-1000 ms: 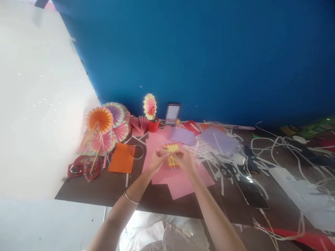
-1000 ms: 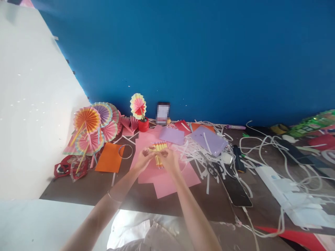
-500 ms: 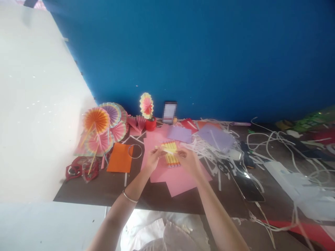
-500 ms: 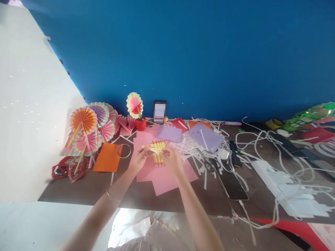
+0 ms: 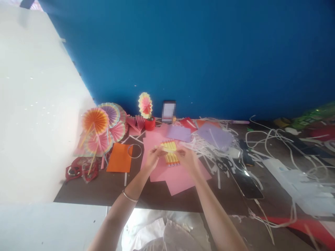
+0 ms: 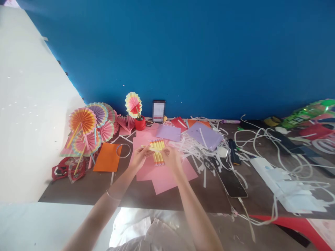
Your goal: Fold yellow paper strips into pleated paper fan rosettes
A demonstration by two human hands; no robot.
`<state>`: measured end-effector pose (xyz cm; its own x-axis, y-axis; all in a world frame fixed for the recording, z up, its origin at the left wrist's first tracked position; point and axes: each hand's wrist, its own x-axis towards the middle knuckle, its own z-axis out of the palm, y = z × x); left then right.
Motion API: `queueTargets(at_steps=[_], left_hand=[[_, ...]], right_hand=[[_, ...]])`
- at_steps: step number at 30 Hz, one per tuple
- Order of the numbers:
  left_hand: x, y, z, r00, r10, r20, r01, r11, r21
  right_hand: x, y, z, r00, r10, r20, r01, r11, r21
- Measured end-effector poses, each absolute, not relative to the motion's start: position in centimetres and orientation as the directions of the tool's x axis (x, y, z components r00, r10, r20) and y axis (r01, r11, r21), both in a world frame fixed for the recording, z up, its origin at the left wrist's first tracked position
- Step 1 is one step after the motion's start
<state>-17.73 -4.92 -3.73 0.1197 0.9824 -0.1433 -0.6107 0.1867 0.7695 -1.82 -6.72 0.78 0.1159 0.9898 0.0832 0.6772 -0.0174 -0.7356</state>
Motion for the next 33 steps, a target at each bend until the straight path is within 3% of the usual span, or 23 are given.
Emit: queueTargets(at_steps=[9, 19, 33], left_hand=[[-17.6, -5.0, -3.8, 0.172, 0.979, -0.106, -0.672, 0.195, 0.714], [-16.7, -5.2, -5.2, 0.176, 0.981, -0.077, -0.525, 0.159, 0.836], [-17.1, -5.6, -3.8, 0.173, 0.980, -0.102, -0.688, 0.194, 0.699]], right_hand=[[-2.7, -6.7, 1.6, 0.120, 0.989, 0.082, 0.681, -0.022, -0.732], [-3.3, -7.1, 2.1, 0.120, 0.989, 0.087, 0.645, -0.011, -0.764], [-2.2, -8.7, 1.4, 0.148, 0.982, 0.121, 0.523, 0.026, -0.852]])
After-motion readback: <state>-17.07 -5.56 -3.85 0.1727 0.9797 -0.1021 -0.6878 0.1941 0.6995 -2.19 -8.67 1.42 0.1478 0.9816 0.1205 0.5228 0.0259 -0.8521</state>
